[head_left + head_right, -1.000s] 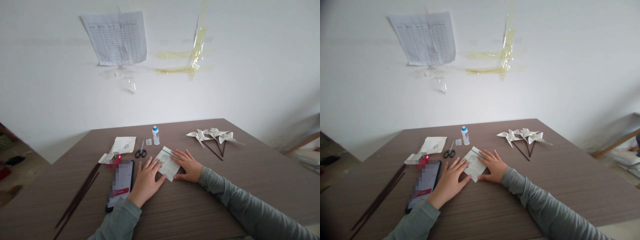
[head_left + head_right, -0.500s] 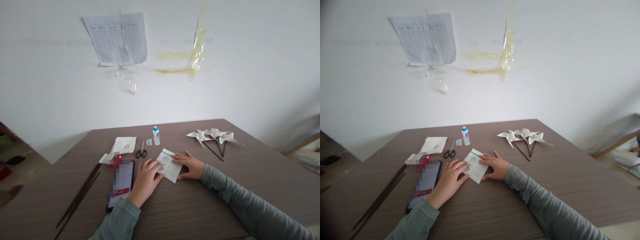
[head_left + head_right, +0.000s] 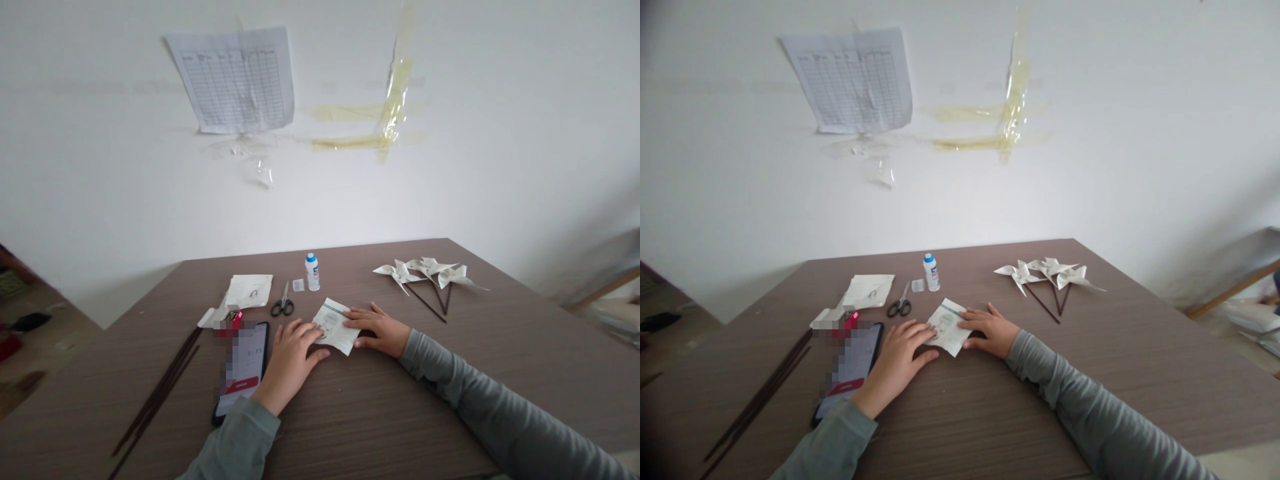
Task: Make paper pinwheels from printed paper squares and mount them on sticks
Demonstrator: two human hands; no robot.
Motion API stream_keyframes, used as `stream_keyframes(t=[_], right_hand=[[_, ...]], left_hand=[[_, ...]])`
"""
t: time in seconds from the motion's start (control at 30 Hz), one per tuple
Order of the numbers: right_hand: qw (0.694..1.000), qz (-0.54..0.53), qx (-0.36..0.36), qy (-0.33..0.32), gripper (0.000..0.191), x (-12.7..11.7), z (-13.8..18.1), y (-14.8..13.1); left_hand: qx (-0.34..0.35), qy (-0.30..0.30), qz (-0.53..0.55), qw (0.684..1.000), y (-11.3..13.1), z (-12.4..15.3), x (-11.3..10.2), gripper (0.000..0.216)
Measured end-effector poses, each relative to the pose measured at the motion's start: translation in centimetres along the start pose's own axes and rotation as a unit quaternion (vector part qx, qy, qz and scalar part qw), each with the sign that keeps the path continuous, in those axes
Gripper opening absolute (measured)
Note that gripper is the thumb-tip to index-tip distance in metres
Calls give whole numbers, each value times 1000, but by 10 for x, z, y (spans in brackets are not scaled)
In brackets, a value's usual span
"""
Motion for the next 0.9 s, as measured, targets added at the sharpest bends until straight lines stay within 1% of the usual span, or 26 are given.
stream_keyframes(t=[0.07,0.17,0.3,0.37,0.47,0.57,0.7,0.77,0.9], right_hand=[[1000,-5,1,6,52,0,-1,1],[1000,-14,-4,21,44,-1,-2,2],[999,-4,-40,36,37,-9,0,1],[996,7,-72,44,38,-15,4,-3],[993,28,-96,65,48,-22,12,-10],[993,31,-82,82,43,-26,16,-13],[994,15,-55,92,53,-23,13,-11],[994,17,-29,108,49,-21,10,-7],[990,15,17,138,31,-14,4,-4]], left_hand=[[0,1,1,1000,0,0,-2,36],[8,16,-4,1000,-1,0,-5,32],[12,35,-10,999,-2,-1,-5,36],[14,47,-10,999,-3,-1,-4,35],[17,63,-11,998,-3,0,-4,32],[11,85,-16,996,-3,1,-6,31],[-1,99,-15,995,-1,3,-11,30],[-13,95,-11,995,2,2,-15,31],[-35,83,-15,996,7,1,-20,37]])
Point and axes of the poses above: each hand's wrist, its own z-axis away from the middle knuckle, its own x-axis out of the palm, y = z × x, the point moved 5 cm from there along -z, towards the middle knuckle, and after that the axes turned 15 degrees about -y, right-handed, at the moved point
